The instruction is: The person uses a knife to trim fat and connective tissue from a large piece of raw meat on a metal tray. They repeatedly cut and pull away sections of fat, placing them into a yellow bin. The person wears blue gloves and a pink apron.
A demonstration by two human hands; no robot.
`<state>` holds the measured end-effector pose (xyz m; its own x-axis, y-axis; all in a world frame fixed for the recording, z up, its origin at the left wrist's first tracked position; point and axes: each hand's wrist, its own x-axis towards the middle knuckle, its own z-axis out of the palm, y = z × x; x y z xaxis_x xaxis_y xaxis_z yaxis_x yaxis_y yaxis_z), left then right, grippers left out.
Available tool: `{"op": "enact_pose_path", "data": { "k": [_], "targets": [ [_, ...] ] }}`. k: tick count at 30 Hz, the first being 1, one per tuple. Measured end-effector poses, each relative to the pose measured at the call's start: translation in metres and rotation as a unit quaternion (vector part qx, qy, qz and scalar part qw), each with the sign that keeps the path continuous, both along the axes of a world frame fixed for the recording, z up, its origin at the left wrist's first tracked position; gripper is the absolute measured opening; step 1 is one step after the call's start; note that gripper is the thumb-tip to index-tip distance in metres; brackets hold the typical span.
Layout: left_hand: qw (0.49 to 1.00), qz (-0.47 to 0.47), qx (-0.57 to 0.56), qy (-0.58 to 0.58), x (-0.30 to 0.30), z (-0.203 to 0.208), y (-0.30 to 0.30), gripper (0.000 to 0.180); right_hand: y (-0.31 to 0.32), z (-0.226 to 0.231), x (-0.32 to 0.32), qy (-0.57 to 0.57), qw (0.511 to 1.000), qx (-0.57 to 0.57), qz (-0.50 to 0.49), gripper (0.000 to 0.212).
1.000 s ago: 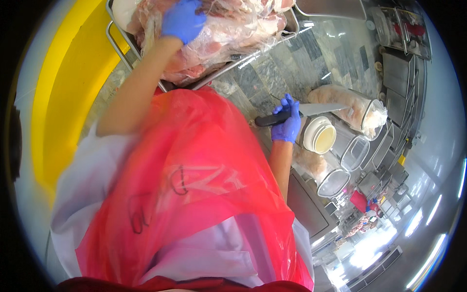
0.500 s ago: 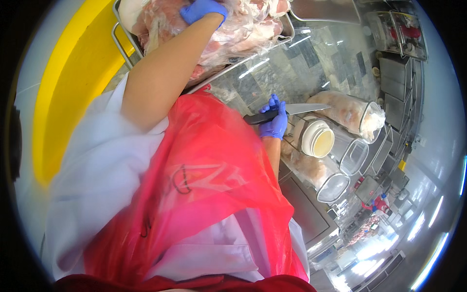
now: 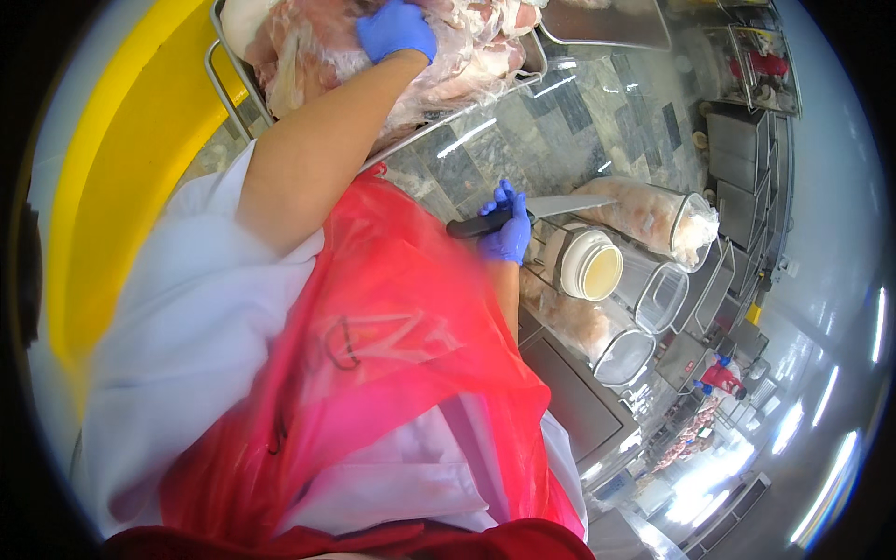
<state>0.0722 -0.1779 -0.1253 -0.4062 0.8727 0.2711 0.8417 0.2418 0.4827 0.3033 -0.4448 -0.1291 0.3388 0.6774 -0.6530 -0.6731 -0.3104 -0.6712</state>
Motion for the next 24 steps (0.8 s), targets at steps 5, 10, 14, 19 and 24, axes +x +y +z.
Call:
{"op": "enact_pose_path", "data": {
  "k": [5, 10, 14, 19, 24],
  "targets": [
    [0.971, -0.209, -0.107, 0.034, 0.027, 0.016, -0.039, 0.035, 0.029, 0.03, -0.024, -0.093, 0.993, 0.019, 0.067, 0.043],
    [0.842, -0.445, 0.022, -0.305, 0.004, 0.057, -0.154, 0.028, 0.055, 0.06, -0.046, -0.19, 0.972, 0.09, 0.099, 0.05],
    [0.834, -0.459, -0.161, -0.26, -0.037, 0.108, -0.185, 0.042, 0.088, 0.075, -0.105, -0.203, 0.955, 0.169, 0.136, 0.053],
    [0.892, -0.382, -0.148, -0.19, -0.077, 0.122, -0.188, 0.047, 0.103, 0.092, -0.184, -0.12, 0.957, 0.167, 0.204, 0.052],
    [0.915, -0.336, -0.13, -0.184, -0.155, 0.14, -0.184, 0.047, 0.104, 0.084, -0.225, -0.189, 0.896, 0.228, 0.331, 0.047]
  ]
}}
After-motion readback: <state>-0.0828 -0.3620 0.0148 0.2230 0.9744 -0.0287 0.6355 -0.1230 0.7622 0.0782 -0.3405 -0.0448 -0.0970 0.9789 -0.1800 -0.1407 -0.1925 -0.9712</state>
